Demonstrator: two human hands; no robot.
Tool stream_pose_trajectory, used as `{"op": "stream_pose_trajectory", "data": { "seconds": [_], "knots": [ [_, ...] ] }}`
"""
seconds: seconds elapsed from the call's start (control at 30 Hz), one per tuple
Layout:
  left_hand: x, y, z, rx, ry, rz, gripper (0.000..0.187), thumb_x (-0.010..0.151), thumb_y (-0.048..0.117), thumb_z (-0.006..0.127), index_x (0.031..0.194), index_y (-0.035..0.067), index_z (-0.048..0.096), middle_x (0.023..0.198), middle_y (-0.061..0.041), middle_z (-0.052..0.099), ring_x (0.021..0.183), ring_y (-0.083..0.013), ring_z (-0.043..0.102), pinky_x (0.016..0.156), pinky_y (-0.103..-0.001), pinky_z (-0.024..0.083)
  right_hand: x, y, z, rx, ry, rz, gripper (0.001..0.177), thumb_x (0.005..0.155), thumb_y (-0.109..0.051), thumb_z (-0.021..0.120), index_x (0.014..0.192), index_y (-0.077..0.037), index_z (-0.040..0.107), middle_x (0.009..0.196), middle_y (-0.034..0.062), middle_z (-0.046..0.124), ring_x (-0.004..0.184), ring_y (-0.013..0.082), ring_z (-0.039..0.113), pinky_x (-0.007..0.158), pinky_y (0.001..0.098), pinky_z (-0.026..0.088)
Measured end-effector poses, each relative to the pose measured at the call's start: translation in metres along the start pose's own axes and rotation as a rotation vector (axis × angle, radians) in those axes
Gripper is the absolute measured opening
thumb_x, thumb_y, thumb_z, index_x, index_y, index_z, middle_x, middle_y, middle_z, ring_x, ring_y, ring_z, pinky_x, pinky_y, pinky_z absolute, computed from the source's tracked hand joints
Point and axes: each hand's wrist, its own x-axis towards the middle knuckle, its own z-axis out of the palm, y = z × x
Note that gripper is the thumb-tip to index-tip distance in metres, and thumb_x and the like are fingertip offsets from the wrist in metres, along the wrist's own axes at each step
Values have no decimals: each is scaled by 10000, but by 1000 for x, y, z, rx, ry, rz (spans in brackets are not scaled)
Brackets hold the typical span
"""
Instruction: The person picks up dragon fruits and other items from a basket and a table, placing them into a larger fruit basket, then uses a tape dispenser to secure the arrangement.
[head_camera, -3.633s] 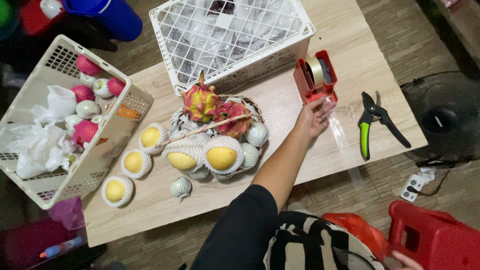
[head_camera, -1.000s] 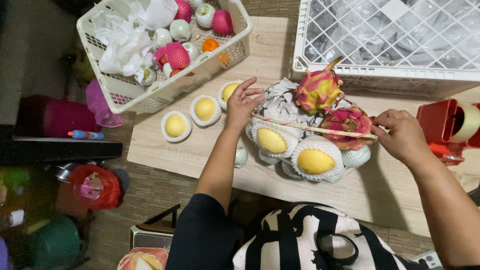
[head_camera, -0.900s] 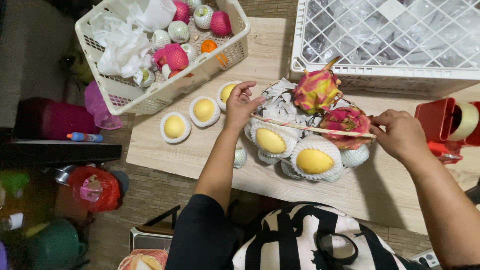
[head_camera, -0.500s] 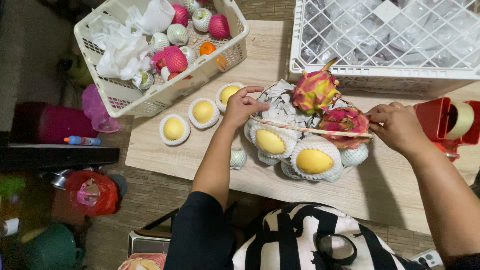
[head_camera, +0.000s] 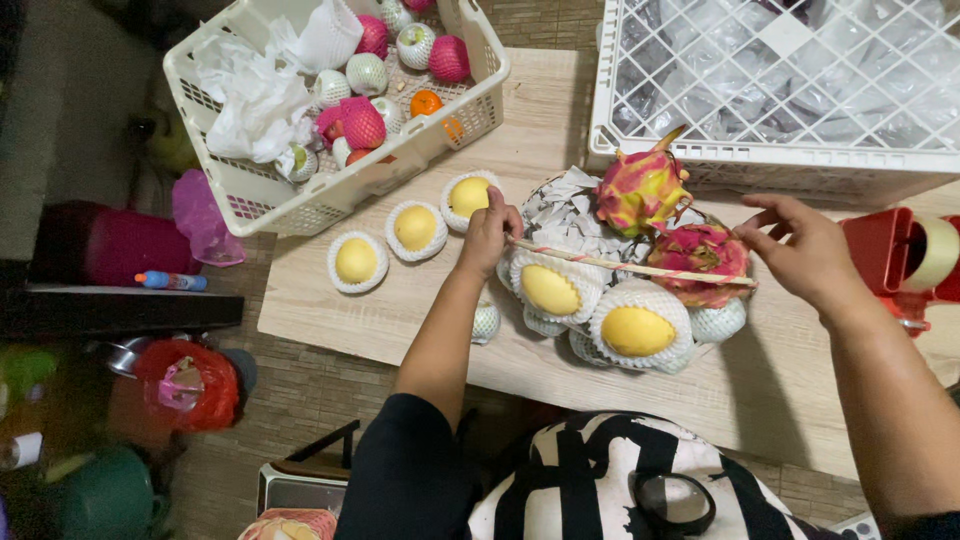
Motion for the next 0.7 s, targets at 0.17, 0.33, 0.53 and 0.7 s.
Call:
{"op": "stream_pose_trajectory", "data": {
  "seconds": [0.17,0.33,0.53,0.7],
  "knots": [
    [1,-6,8,65,-3,47,872,904,803,99,499,127,473,485,-6,433,529,-165,439,620,-310,340,2,-45,-11,156,73,14,278,1068,-210,709,1339,-149,700,1005,6,652,832,110,517,802,277,424],
    [2,-10,13,-70,-32,216,810,995,699,91,492,122,354,532,-47,431,551,-163,415,633,-308,328,-16,-76,-11,219,71,-3,225,1107,-217,671,1325,-170,701,1061,-23,686,794,71,476,758,232,406],
    [-4,5,7,-92,43,314,826,1051,610,177,710,61,690,793,-107,722,844,-223,680,869,-316,470,1,-89,-7,301,91,85,257,1066,-234,703,1292,-114,684,1190,30,697,1038,96,593,913,264,454],
    [-13,50,9,183,110,494,427,1070,352,463,820,103,703,814,-30,693,814,-183,647,809,-332,460,34,-182,-18,4,-241,180,806,832,-549,670,1508,-152,483,1325,181,640,1213,325,609,1058,480,438]
  ]
}}
